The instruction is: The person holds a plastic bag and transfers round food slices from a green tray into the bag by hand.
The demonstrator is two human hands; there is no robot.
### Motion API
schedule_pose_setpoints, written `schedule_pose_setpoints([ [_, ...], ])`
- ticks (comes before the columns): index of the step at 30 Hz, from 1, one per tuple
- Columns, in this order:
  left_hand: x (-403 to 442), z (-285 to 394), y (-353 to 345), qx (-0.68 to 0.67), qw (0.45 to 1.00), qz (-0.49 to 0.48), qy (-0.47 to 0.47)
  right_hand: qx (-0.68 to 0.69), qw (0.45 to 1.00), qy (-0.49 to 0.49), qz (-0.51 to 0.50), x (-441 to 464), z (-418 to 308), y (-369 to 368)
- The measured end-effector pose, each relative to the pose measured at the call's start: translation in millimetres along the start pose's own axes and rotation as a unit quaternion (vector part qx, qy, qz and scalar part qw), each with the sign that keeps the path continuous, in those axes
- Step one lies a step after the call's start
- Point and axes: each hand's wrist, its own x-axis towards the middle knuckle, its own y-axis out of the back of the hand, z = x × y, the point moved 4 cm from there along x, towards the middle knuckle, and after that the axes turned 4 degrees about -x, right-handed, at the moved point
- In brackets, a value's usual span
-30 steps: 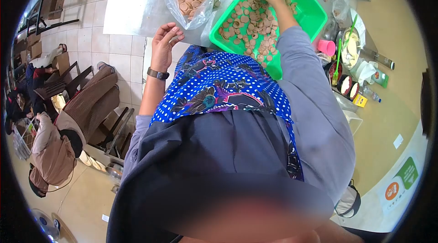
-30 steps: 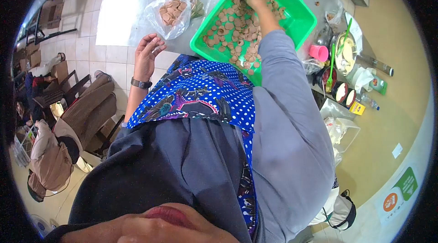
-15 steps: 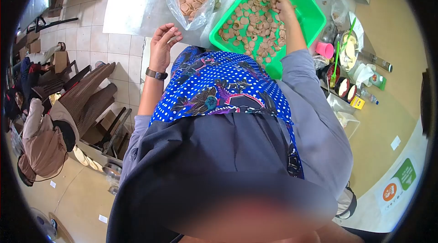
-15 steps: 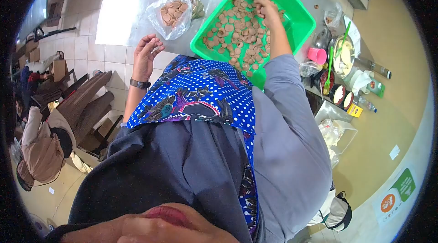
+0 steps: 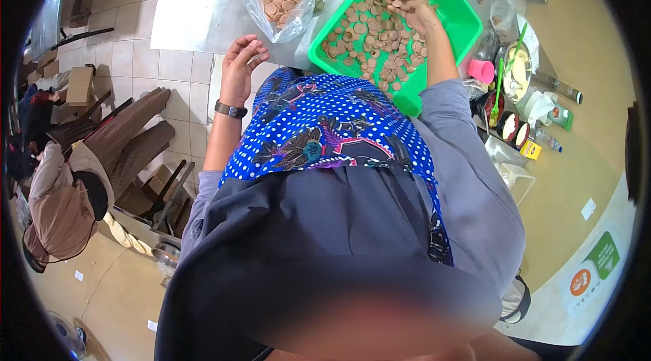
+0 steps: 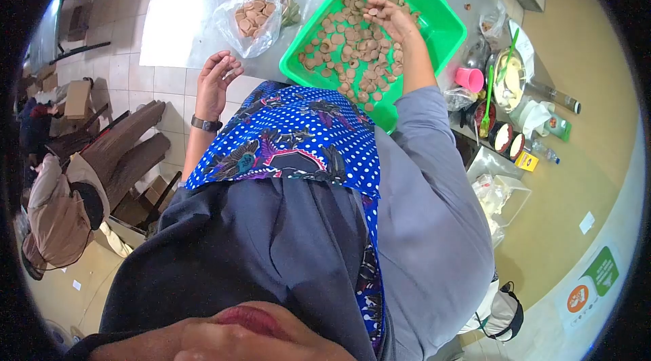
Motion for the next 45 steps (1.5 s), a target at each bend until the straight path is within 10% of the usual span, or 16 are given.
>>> schedule_pose_setpoints([
  [12,-5.7,-14.5,25.1,0.049,0.998,0.017,0.030,-0.327,0.929,0.061,0.162,-39.0,13.2,43.4],
  [16,-8.7,-29.7,35.6,0.152,0.987,0.013,0.059,-0.445,0.890,0.080,0.064,-35.7,33.8,17.1],
  [18,-9.4,-40.8,46.6,0.233,0.970,0.000,0.070,-0.678,0.703,0.184,0.114,-44.0,35.6,-8.4],
  [23,-15.8,-63.4,77.6,0.383,0.921,0.006,0.065,-0.651,0.708,0.220,0.160,-39.8,34.4,-12.5],
  [26,-19.2,-82.4,108.2,0.427,0.903,0.016,0.044,-0.493,0.853,0.116,0.126,-36.6,25.4,-2.9],
  [28,-22.8,-92.7,124.9,0.443,0.895,0.024,0.040,-0.149,0.985,0.005,0.093,-33.9,28.0,-0.3],
  [32,-31.4,-114.5,150.7,0.458,0.885,0.015,0.077,-0.275,0.960,0.007,0.058,-22.1,23.9,-32.0],
  [37,-42.1,-144.2,183.7,0.417,0.899,0.056,0.119,-0.676,0.685,0.223,0.153,-9.3,29.9,-79.7],
  [42,-56.4,-155.8,202.3,0.354,0.912,0.088,0.186,-0.699,0.693,0.118,0.128,0.5,37.7,-81.0],
  [45,-63.6,-163.1,214.2,0.327,0.917,0.106,0.202,-0.500,0.852,0.104,0.116,-3.8,36.3,-56.6],
])
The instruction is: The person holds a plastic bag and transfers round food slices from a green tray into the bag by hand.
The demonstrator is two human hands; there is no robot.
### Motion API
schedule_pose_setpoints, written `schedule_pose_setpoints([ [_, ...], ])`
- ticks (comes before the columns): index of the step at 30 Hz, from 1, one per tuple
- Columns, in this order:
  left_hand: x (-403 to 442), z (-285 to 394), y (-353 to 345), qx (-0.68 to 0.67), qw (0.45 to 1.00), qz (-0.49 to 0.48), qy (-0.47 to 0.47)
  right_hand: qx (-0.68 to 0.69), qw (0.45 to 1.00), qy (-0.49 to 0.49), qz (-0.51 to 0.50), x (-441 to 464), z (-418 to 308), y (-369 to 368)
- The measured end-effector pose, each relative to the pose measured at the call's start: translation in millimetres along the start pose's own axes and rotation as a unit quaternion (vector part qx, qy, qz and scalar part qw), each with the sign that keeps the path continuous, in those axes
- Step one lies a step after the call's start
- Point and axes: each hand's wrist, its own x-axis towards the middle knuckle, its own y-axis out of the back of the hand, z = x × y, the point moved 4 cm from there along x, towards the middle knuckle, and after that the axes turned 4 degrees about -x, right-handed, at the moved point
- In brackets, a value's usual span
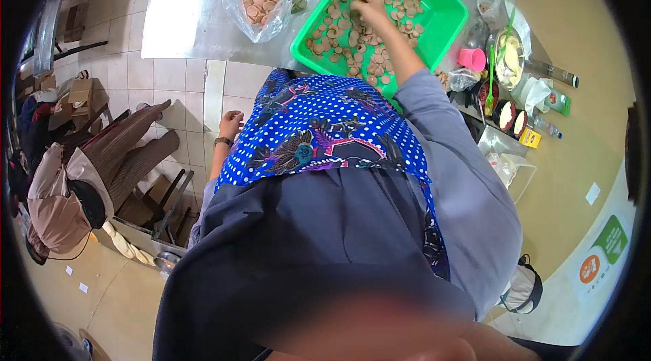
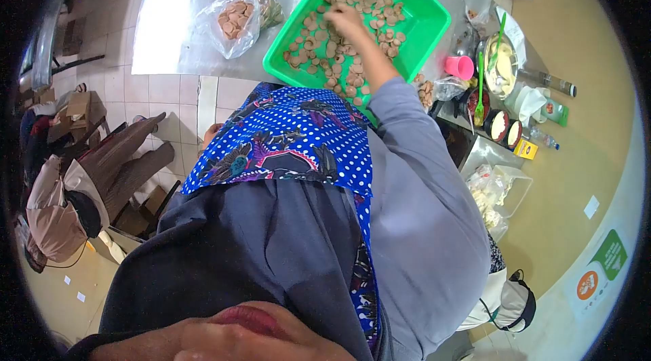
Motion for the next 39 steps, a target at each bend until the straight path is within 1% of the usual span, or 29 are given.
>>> schedule_pose_setpoints([
  [1,0.2,-3.5,0.5,-0.023,1.000,0.000,0.008,0.263,0.963,-0.053,-0.028,-1.8,14.3,5.9],
  [2,0.5,-6.2,1.3,-0.024,1.000,0.000,0.009,0.506,0.855,-0.104,-0.054,-4.4,27.3,11.6],
  [5,-3.1,-3.2,1.7,-0.005,1.000,0.008,0.013,0.490,0.868,-0.072,-0.037,-22.2,42.3,72.2],
  [7,-0.3,-2.7,2.0,0.005,1.000,0.008,0.007,0.439,0.889,-0.045,-0.119,-25.9,59.5,102.2],
  [8,3.2,-2.4,1.7,0.001,1.000,0.003,0.006,0.439,0.890,-0.046,-0.117,-27.2,62.3,110.0],
  [9,7.1,-1.9,1.7,0.002,1.000,0.000,0.005,0.202,0.973,-0.080,-0.083,-29.7,67.0,119.4],
  [10,11.1,-1.6,1.2,-0.004,1.000,-0.002,0.006,-0.048,0.992,-0.109,-0.045,-32.3,71.2,128.0],
  [11,14.7,-1.5,0.6,-0.009,1.000,-0.004,0.006,-0.048,0.992,-0.112,-0.044,-33.5,74.3,127.7],
  [12,15.3,2.7,-1.1,-0.010,1.000,-0.008,0.006,-0.285,0.953,-0.087,-0.061,-32.6,78.3,125.3],
  [13,16.2,7.5,-2.8,-0.008,1.000,-0.011,0.006,-0.505,0.858,-0.057,-0.077,-30.4,82.9,121.3],
  [14,17.1,12.2,-4.3,0.005,1.000,-0.006,0.006,-0.505,0.858,-0.059,-0.076,-25.7,89.7,115.1],
  [16,16.9,21.4,-5.2,0.024,1.000,0.001,-0.004,-0.529,0.836,-0.092,-0.113,-19.1,101.0,100.5],
  [20,12.5,39.2,-10.0,0.035,0.999,0.003,-0.014,-0.496,0.852,-0.112,-0.125,-17.0,105.0,102.1],
  [22,17.4,29.7,-8.5,0.031,0.999,0.000,-0.010,-0.431,0.891,-0.092,-0.109,-20.4,97.2,105.4],
  [23,19.8,25.1,-7.1,0.027,1.000,-0.002,-0.007,-0.431,0.891,-0.091,-0.108,-19.4,97.6,106.2],
  [24,19.8,24.0,-7.3,0.026,1.000,0.000,-0.008,-0.313,0.940,-0.078,-0.110,-17.8,95.4,106.1],
  [25,18.1,21.7,-7.4,0.023,1.000,0.004,-0.003,-0.189,0.974,-0.064,-0.111,-16.8,90.4,105.6],
  [26,16.3,19.3,-7.7,0.020,1.000,0.007,0.001,-0.190,0.974,-0.062,-0.111,-19.0,88.1,104.9],
  [27,15.9,15.4,-7.3,0.019,1.000,0.008,0.002,0.068,0.987,-0.085,-0.114,-26.5,81.2,102.3],
  [28,15.4,11.1,-6.6,0.011,1.000,0.003,0.008,0.322,0.935,-0.103,-0.110,-31.3,73.4,99.2],
  [29,15.5,7.5,-6.1,0.002,1.000,-0.002,0.013,0.321,0.935,-0.104,-0.110,-31.4,74.1,93.7],
  [31,18.4,0.8,-5.9,-0.001,1.000,-0.011,0.012,0.408,0.902,-0.058,-0.132,-32.0,67.4,79.5],
  [32,19.8,-1.9,-5.5,-0.004,1.000,-0.020,0.012,0.408,0.902,-0.058,-0.132,-30.5,65.2,72.4],
  [34,23.3,-3.5,-4.2,-0.003,1.000,-0.020,0.011,0.258,0.946,-0.135,-0.146,-32.8,53.4,50.5],
  [35,25.3,-3.6,-4.3,-0.002,1.000,-0.021,0.011,0.258,0.946,-0.135,-0.145,-34.8,44.7,38.7],
  [36,25.6,-1.6,-5.3,-0.001,1.000,-0.022,0.011,0.127,0.984,-0.059,-0.108,-35.2,34.2,29.3],
  [37,24.6,2.4,-6.4,0.005,1.000,-0.017,0.012,-0.007,0.997,0.017,-0.069,-35.5,23.0,21.1],
  [38,23.9,6.9,-8.1,0.011,1.000,-0.013,0.013,-0.006,0.997,0.016,-0.069,-34.1,17.0,11.6],
  [39,24.0,11.1,-9.9,0.011,1.000,-0.013,0.013,-0.142,0.989,0.014,-0.043,-32.2,12.0,4.8],
])
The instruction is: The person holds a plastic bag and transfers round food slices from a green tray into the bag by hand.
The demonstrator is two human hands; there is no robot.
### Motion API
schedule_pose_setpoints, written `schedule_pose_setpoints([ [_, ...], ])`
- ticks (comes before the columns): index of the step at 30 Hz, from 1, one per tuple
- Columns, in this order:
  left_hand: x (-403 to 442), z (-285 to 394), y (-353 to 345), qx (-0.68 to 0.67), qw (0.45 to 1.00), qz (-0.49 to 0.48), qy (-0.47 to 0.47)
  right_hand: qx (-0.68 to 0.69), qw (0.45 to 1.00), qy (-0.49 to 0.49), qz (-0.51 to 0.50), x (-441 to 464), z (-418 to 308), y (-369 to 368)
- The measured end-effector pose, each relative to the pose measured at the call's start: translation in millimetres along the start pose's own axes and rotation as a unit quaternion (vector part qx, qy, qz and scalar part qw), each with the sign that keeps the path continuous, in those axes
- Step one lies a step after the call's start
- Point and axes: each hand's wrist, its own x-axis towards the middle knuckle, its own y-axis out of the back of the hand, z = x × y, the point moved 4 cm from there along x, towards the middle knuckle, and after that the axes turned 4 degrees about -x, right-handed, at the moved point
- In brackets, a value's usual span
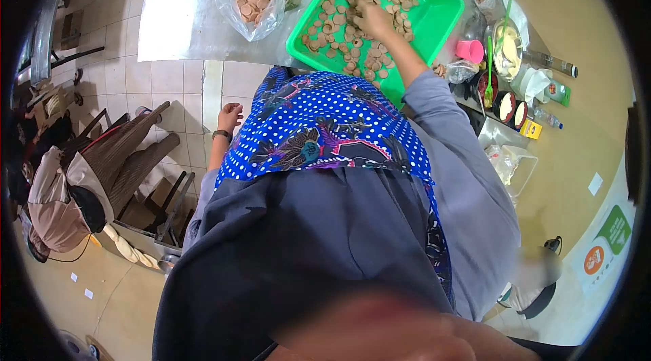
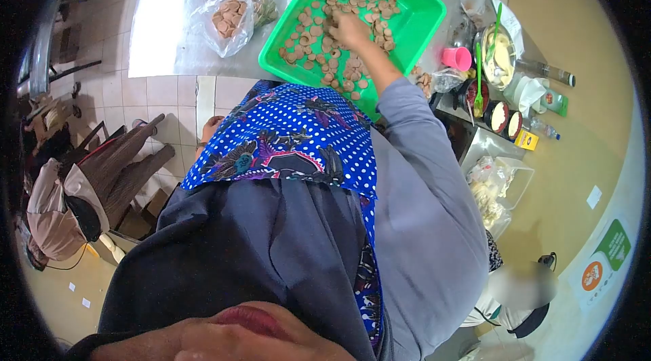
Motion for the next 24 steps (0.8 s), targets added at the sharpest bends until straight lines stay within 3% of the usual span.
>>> schedule_pose_setpoints([
  [1,-0.2,4.4,-1.3,0.009,1.000,0.004,-0.006,-0.136,0.990,-0.012,0.022,1.2,-3.5,-1.7],
  [5,-5.1,19.4,-7.0,0.013,1.000,0.010,-0.018,-0.095,0.995,0.003,0.020,14.6,-3.2,-0.9],
  [7,-3.5,17.3,-7.8,0.013,1.000,0.007,-0.020,0.068,0.997,0.010,-0.030,18.7,4.9,3.4],
  [8,-3.6,15.4,-7.4,0.012,1.000,0.006,-0.021,0.067,0.997,0.011,-0.031,18.4,10.7,8.7],
  [10,-1.4,7.1,-5.6,0.001,1.000,0.006,-0.018,0.389,0.913,-0.098,-0.080,16.1,29.2,17.9],
  [11,-0.5,2.6,-4.7,-0.008,1.000,0.004,-0.016,0.387,0.913,-0.098,-0.081,12.1,35.2,23.1],
  [14,-3.5,-5.2,-1.0,0.005,1.000,0.013,-0.003,0.521,0.844,-0.124,-0.023,-3.1,57.0,40.5],
  [15,-4.8,-6.6,0.2,0.004,1.000,0.013,-0.003,0.454,0.882,-0.122,-0.037,-6.4,65.6,40.7],
  [16,-5.4,-9.3,1.9,0.005,1.000,0.010,0.005,0.453,0.882,-0.122,-0.037,-8.3,71.9,28.4],
  [18,-4.0,-13.4,3.9,0.006,1.000,0.007,0.013,0.151,0.987,-0.037,0.027,-12.5,77.7,15.6],
  [19,-2.1,-15.9,4.8,0.002,1.000,0.003,0.012,0.151,0.987,-0.038,0.028,-19.1,67.8,17.1],
  [21,0.0,-16.9,6.0,-0.002,1.000,0.001,0.011,-0.010,0.998,-0.038,0.043,-34.4,47.8,17.5],
  [24,0.2,-8.2,4.7,-0.006,1.000,0.011,0.005,0.094,0.992,-0.061,0.060,-28.8,60.4,11.4],
])
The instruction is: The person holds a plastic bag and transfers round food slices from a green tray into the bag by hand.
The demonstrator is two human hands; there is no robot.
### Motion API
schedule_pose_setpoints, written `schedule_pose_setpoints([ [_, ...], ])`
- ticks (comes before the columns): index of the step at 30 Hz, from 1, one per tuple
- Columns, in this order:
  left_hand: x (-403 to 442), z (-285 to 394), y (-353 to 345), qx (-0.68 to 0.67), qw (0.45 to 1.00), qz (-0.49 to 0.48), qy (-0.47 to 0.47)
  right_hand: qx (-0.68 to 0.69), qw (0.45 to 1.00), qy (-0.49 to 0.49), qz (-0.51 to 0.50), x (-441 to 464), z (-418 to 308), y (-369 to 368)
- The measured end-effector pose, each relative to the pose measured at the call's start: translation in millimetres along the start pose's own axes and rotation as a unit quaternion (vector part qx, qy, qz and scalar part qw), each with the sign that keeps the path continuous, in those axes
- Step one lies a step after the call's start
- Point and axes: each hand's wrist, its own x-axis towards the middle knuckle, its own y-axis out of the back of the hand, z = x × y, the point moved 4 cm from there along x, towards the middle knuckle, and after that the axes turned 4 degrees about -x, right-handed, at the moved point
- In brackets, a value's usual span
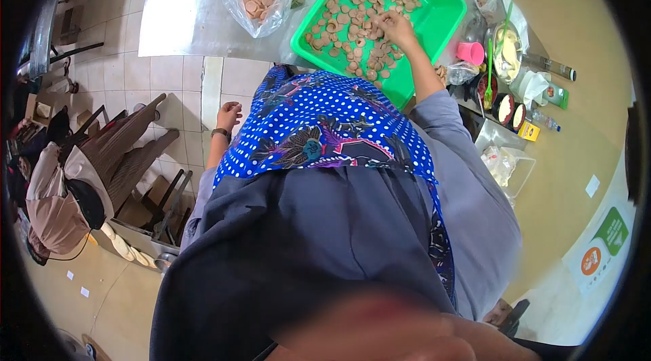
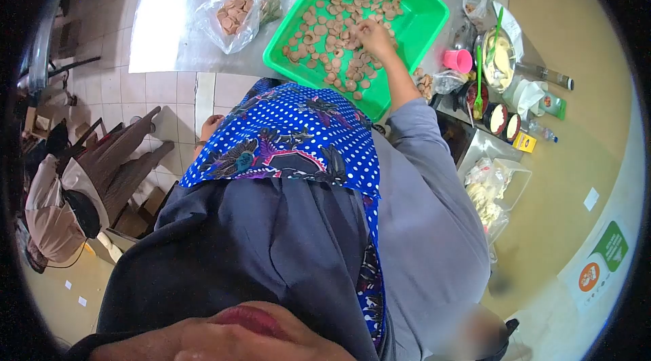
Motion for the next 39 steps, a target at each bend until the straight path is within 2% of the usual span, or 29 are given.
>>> schedule_pose_setpoints([
  [1,-2.6,8.0,-0.7,0.012,1.000,0.004,-0.007,0.000,1.000,0.000,0.000,2.6,0.1,4.7],
  [3,-5.7,18.4,-1.7,0.020,1.000,0.010,-0.021,0.242,0.959,-0.133,-0.067,5.7,12.0,9.2],
  [4,-5.9,20.5,-2.2,0.021,1.000,0.009,-0.021,0.242,0.959,-0.133,-0.067,4.6,14.4,13.2],
  [6,-5.6,23.2,-2.4,0.024,0.999,0.005,-0.025,0.497,0.857,-0.073,-0.114,2.4,6.9,15.9],
  [7,-5.1,23.7,-2.7,0.023,0.999,0.005,-0.025,0.497,0.857,-0.072,-0.114,1.4,4.9,15.0],
  [10,-3.2,19.3,-2.3,0.033,0.999,0.004,-0.030,0.477,0.874,-0.032,-0.082,-7.0,-14.0,12.4],
  [12,-1.6,13.8,-1.4,0.034,0.999,0.003,-0.028,0.379,0.913,-0.042,-0.141,-11.9,-30.1,5.1],
  [13,-1.5,12.2,-0.8,0.033,0.999,0.003,-0.028,0.379,0.914,-0.041,-0.141,-11.2,-31.2,-6.0],
  [15,-1.5,6.9,0.4,0.026,1.000,0.003,-0.014,0.172,0.975,0.057,-0.129,-12.0,-40.2,-25.1],
  [16,-1.4,4.5,1.1,0.025,1.000,0.004,-0.014,0.172,0.975,0.058,-0.130,-14.4,-42.0,-26.3],
  [17,-1.3,2.4,1.4,0.018,1.000,0.002,-0.015,0.007,0.983,0.146,-0.108,-20.4,-47.5,-25.6],
  [18,-2.0,2.1,1.6,0.010,1.000,0.001,-0.016,-0.159,0.957,0.229,-0.083,-27.1,-55.8,-25.4],
  [20,-3.1,1.5,2.2,0.005,1.000,0.001,-0.015,-0.180,0.954,0.227,-0.074,-28.9,-49.0,-33.3],
  [22,-5.4,1.4,2.4,-0.002,1.000,0.003,-0.013,-0.151,0.944,0.291,0.030,-30.6,-48.0,-31.3],
  [23,-6.4,1.5,2.3,-0.004,1.000,0.004,-0.013,-0.151,0.944,0.293,0.029,-26.8,-45.3,-34.0],
  [24,-7.0,1.1,1.7,-0.006,1.000,0.004,-0.014,0.001,0.980,0.196,-0.019,-20.8,-39.7,-34.2],
  [25,-7.6,0.6,1.1,-0.008,1.000,0.005,-0.014,0.153,0.982,0.092,-0.066,-16.5,-33.9,-36.9],
  [26,-8.4,-0.2,0.9,-0.007,1.000,0.008,-0.009,0.152,0.982,0.093,-0.067,-12.5,-33.1,-31.4],
  [27,-9.1,-1.3,1.1,-0.006,1.000,0.010,-0.005,0.349,0.919,0.041,-0.180,-8.7,-31.6,-27.2],
  [28,-11.0,-0.1,1.0,-0.007,1.000,0.011,-0.005,0.524,0.803,-0.014,-0.283,-9.3,-42.0,-21.3],
  [29,-13.4,0.7,1.0,-0.005,1.000,0.008,-0.006,0.524,0.803,-0.014,-0.284,-10.0,-51.9,-16.1],
  [31,-15.6,2.3,0.6,-0.004,1.000,0.006,-0.007,0.602,0.759,-0.052,-0.243,-15.8,-77.4,-5.7],
  [32,-15.5,2.9,0.8,-0.002,1.000,0.005,-0.007,0.602,0.758,-0.050,-0.245,-10.1,-81.4,-4.5],
  [34,-14.2,1.0,3.4,-0.002,1.000,0.009,-0.007,0.632,0.710,0.019,-0.310,-0.4,-106.4,-1.2],
  [35,-12.9,0.0,4.0,-0.001,1.000,0.011,-0.004,0.632,0.708,0.020,-0.314,3.7,-115.0,-0.4],
  [37,-9.9,-2.0,4.6,0.005,1.000,0.012,0.002,0.532,0.795,0.033,-0.289,2.3,-163.8,11.8],
  [39,-6.5,-4.7,4.1,0.009,1.000,0.012,0.001,0.498,0.806,0.077,-0.311,1.5,-209.3,9.3],
])
